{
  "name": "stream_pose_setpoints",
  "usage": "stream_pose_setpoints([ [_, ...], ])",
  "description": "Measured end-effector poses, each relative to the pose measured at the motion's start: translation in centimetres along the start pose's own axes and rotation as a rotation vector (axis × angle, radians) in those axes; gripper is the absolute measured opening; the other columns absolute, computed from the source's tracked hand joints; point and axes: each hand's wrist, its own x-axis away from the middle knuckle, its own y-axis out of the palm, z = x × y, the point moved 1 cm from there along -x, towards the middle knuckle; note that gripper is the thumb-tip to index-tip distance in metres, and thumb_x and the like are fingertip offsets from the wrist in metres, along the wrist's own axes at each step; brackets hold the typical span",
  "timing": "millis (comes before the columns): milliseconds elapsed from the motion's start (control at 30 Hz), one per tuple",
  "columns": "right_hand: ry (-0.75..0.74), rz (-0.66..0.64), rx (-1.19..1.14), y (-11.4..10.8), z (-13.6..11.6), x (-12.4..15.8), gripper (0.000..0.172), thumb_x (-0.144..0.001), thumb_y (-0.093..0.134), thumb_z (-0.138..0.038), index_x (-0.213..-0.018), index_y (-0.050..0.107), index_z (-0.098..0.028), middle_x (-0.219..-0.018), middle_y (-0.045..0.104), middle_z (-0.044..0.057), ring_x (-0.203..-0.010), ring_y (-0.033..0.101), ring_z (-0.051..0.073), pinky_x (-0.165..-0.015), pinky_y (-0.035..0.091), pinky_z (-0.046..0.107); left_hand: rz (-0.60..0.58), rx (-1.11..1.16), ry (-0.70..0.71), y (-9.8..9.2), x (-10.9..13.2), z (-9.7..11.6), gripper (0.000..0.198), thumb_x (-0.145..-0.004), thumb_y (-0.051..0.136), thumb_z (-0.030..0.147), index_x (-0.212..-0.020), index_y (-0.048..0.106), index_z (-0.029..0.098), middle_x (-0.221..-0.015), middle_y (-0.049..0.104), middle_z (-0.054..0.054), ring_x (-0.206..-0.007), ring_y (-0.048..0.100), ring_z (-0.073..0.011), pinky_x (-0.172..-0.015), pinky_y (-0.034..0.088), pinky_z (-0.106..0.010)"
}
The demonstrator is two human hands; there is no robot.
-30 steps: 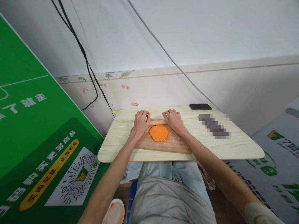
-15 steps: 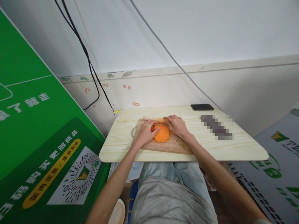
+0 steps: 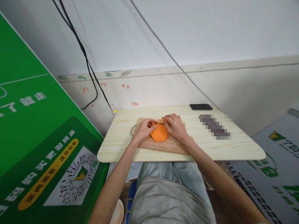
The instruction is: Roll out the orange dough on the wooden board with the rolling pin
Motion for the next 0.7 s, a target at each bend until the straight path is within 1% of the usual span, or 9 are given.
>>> stream_pose_setpoints([
  [67, -0.052, -0.007, -0.036, -0.1, -0.4, -0.1, 0.031, -0.104, 0.054, -0.017, -0.124, 0.076, -0.024, -0.117, 0.077, 0.012, -0.112, 0.062, 0.031, -0.093, 0.045, 0.047, 0.016, 0.072, 0.0, 0.0, 0.2, 0.5, 0.029, -0.078, 0.086, 0.031, -0.104, 0.079, 0.019, -0.099, 0.079, -0.006, -0.084, 0.068, -0.0177, -0.078, 0.056, -0.031],
  [167, -0.098, -0.051, -0.067, -0.1, -0.6, -0.1, 0.027, -0.105, 0.057, -0.021, -0.122, 0.077, -0.024, -0.113, 0.077, 0.012, -0.108, 0.063, 0.03, -0.091, 0.045, 0.047, 0.039, 0.168, 0.006, 0.2, 0.7, 1.4, 0.035, -0.076, 0.09, 0.036, -0.105, 0.08, 0.019, -0.103, 0.08, -0.007, -0.088, 0.07, -0.0186, -0.083, 0.058, -0.032],
  [267, -0.082, -0.063, -0.136, 0.0, -0.4, 0.0, 0.026, -0.106, 0.058, -0.026, -0.124, 0.076, -0.024, -0.109, 0.078, 0.011, -0.103, 0.064, 0.029, -0.09, 0.046, 0.046, 0.061, 0.216, 0.009, 0.2, 1.1, 1.9, 0.039, -0.073, 0.094, 0.039, -0.104, 0.08, 0.019, -0.105, 0.08, -0.008, -0.091, 0.071, -0.0192, -0.086, 0.059, -0.033],
  [400, -0.049, -0.052, -0.322, 0.2, 0.0, 0.3, 0.027, -0.108, 0.058, -0.035, -0.128, 0.075, -0.026, -0.103, 0.077, 0.009, -0.097, 0.068, 0.027, -0.087, 0.051, 0.043, 0.09, 0.224, 0.009, 0.3, 1.0, 1.8, 0.044, -0.073, 0.095, 0.042, -0.107, 0.079, 0.019, -0.108, 0.081, -0.009, -0.091, 0.072, -0.0194, -0.086, 0.06, -0.033],
  [533, -0.032, -0.032, -0.45, 0.1, 0.1, 0.3, 0.027, -0.108, 0.059, -0.039, -0.123, 0.077, -0.027, -0.102, 0.076, 0.008, -0.095, 0.07, 0.025, -0.086, 0.055, 0.041, 0.06, 0.178, 0.011, 0.4, 0.9, 1.6, 0.04, -0.078, 0.091, 0.046, -0.106, 0.081, 0.019, -0.113, 0.081, -0.01, -0.098, 0.075, -0.0228, -0.091, 0.061, -0.037],
  [700, -0.002, -0.06, -0.485, 0.0, -0.1, 0.2, 0.028, -0.107, 0.059, -0.039, -0.121, 0.078, -0.024, -0.102, 0.076, 0.009, -0.093, 0.07, 0.024, -0.087, 0.056, 0.041, 0.061, 0.149, 0.022, 0.6, 1.1, 1.6, 0.033, -0.08, 0.088, 0.047, -0.1, 0.084, 0.02, -0.105, 0.083, -0.009, -0.096, 0.076, -0.0246, -0.092, 0.061, -0.038],
])
